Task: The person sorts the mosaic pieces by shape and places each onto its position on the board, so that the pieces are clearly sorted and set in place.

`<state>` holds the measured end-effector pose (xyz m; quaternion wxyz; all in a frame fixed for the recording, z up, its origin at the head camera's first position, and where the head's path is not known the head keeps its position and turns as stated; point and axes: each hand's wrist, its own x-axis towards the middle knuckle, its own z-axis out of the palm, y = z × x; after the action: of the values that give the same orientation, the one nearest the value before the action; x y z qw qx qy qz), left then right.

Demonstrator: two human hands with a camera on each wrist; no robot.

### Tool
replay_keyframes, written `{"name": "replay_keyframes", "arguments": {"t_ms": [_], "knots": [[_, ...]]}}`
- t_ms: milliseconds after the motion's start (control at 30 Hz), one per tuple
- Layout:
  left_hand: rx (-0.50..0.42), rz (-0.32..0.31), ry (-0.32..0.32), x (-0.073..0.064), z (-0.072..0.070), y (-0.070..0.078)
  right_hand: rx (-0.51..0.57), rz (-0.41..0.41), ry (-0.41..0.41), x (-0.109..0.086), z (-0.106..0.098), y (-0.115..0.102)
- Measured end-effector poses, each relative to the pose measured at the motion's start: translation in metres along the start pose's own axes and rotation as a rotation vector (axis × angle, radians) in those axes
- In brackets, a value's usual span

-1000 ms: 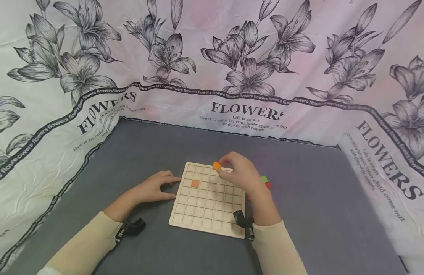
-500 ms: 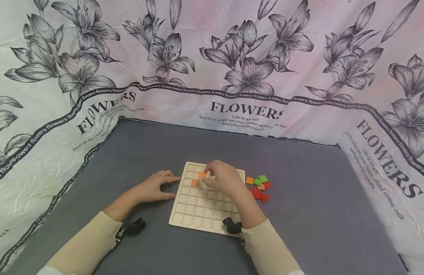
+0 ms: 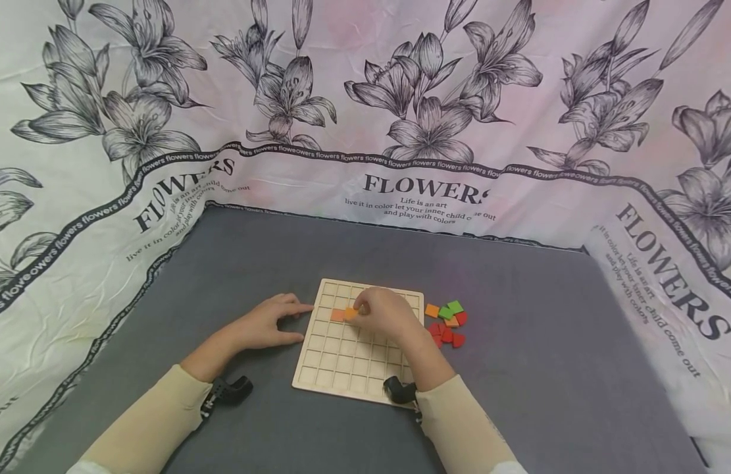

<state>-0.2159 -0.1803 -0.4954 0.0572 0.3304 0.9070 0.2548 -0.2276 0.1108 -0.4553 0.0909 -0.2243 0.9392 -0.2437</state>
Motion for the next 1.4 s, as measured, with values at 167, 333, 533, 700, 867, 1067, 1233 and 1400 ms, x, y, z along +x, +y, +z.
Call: {"name": "replay_keyframes", "arguments": {"t_ms": [167,333,533,700,867,1067,1233,1400], "knots": [[-0.006,0.02,0.012,-0.001,0.0,0.0,0.049,0.015,-0.014,0.0,0.003,0.005],[-0.01,0.019,0.014,-0.001,0.0,0.001,0.067,0.044,0.007,-0.001,0.003,0.007],[-0.013,0.012,0.013,0.0,-0.001,0.003,0.006,0.084,0.014,-0.002,0.001,0.006],[-0.025,0.011,0.012,0.0,-0.001,0.005,-0.057,0.081,0.003,-0.002,0.0,0.003],[-0.025,0.014,0.017,-0.001,-0.001,0.004,-0.067,0.055,-0.013,-0.003,-0.002,0.003],[-0.029,0.002,0.016,-0.001,-0.001,0.006,0.037,0.049,0.004,-0.009,-0.016,0.007],[-0.036,0.0,0.019,0.0,-0.002,0.006,0.133,0.023,0.051,-0.015,-0.034,0.017],[-0.035,-0.002,0.02,0.0,-0.001,0.006,0.236,0.045,0.094,-0.021,-0.053,0.028]]}}
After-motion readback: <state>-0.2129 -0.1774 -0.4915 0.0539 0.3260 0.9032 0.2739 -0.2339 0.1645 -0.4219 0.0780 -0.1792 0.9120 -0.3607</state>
